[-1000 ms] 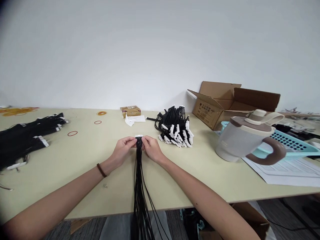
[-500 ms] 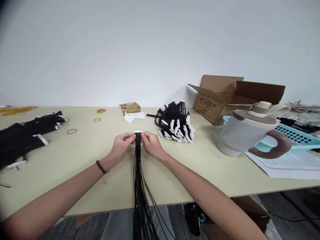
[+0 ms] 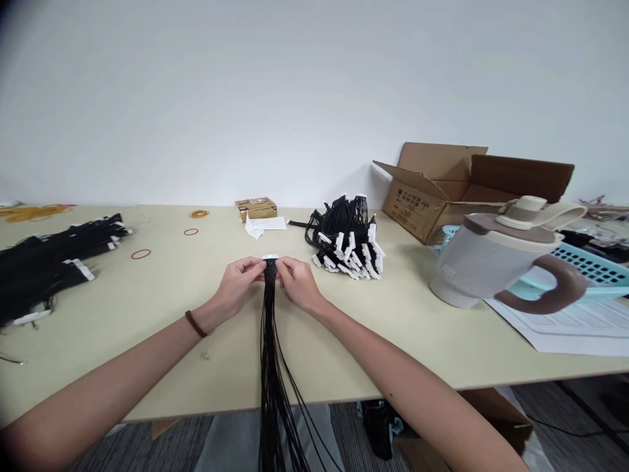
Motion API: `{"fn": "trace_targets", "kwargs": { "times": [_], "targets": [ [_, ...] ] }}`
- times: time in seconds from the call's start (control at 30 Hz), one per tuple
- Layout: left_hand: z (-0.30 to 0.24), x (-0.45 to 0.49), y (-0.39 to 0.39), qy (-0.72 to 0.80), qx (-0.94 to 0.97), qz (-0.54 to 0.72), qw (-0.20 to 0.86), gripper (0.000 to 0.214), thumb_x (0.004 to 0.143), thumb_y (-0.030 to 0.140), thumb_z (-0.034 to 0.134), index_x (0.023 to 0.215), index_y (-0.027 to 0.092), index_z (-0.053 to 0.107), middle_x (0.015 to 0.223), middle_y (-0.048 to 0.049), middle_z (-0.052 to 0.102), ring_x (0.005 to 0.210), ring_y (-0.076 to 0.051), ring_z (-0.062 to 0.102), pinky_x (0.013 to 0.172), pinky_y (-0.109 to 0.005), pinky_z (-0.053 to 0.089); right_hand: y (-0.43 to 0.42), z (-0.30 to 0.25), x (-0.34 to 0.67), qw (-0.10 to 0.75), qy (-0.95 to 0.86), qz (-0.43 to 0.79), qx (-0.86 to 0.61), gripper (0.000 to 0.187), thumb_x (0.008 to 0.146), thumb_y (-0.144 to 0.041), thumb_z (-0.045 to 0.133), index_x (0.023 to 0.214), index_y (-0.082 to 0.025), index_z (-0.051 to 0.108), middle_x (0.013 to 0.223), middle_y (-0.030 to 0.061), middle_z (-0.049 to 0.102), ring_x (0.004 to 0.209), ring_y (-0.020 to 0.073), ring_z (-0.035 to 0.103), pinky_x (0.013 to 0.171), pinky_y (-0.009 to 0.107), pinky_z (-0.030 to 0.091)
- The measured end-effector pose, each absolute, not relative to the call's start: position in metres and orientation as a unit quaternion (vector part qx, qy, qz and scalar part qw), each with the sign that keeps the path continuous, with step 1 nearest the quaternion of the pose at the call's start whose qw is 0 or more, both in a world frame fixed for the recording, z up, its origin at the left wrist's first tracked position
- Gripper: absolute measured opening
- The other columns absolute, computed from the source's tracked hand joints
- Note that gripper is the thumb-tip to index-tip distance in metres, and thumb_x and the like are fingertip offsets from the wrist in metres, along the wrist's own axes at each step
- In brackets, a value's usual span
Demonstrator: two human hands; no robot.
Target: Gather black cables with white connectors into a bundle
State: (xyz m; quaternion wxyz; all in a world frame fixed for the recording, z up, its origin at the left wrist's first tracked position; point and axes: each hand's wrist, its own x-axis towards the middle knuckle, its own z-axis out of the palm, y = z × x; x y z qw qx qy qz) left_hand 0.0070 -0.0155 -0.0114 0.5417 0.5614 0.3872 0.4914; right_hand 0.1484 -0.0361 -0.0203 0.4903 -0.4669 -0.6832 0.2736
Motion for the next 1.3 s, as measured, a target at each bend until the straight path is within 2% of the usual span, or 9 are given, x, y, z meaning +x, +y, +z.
{"fn": "trace_targets", "kwargs": {
  "times": [0.37,0.8,1.0,1.17,1.3],
  "targets": [
    [-0.012,0.0087,-0.0175,0.431,0.551,0.512,0.499,0.018,0.062,0.026,0.063,0.072,0.011,0.063,0.067,-0.0033,0.064,0.062,-0.012,0.058,0.063,-0.024,0.045,-0.0373,-0.0204,0.1458,0.502,-0.673,0.279,-0.467,0.032,0.083,-0.041,0.04,0.067,-0.017,0.053,0.056,-0.0029,0.048,0.048,0.0084,0.043,0.047,0.021,0.033],
    [-0.0131,0.0098,-0.0215,0.435,0.58,0.529,0.442,0.019,0.06,0.026,0.064,0.072,0.011,0.065,0.07,-0.0054,0.067,0.064,-0.012,0.061,0.063,-0.023,0.048,-0.0399,-0.0191,0.1446,0.489,-0.675,0.208,-0.512,0.028,0.079,-0.035,0.042,0.063,-0.016,0.054,0.053,-0.003,0.047,0.047,0.0077,0.038,0.047,0.021,0.029],
    [-0.0167,0.0099,-0.0198,0.436,0.595,0.526,0.423,0.018,0.061,0.026,0.062,0.071,0.012,0.063,0.069,-0.0046,0.065,0.062,-0.011,0.059,0.061,-0.021,0.047,-0.0404,-0.0194,0.1435,0.485,-0.675,0.167,-0.53,0.024,0.075,-0.033,0.045,0.058,-0.017,0.048,0.049,-0.0052,0.04,0.047,0.0068,0.033,0.048,0.021,0.026],
    [-0.0163,0.0106,-0.0209,0.44,0.609,0.523,0.402,0.016,0.06,0.023,0.061,0.07,0.012,0.061,0.068,-0.0039,0.064,0.061,-0.01,0.058,0.06,-0.021,0.046,-0.04,-0.0202,0.1418,0.483,-0.681,0.115,-0.538,0.026,0.074,-0.029,0.046,0.052,-0.018,0.036,0.048,-0.0065,0.032,0.047,0.0063,0.029,0.049,0.021,0.024],
    [-0.0147,0.0109,-0.0228,0.438,0.606,0.524,0.407,0.015,0.059,0.021,0.06,0.071,0.011,0.061,0.066,-0.0029,0.063,0.059,-0.009,0.057,0.058,-0.019,0.045,-0.0413,-0.0187,0.1411,0.455,-0.704,0.056,-0.543,0.027,0.075,-0.025,0.044,0.052,-0.019,0.031,0.049,-0.0059,0.033,0.047,0.0071,0.028,0.05,0.023,0.022]
  ]
}}
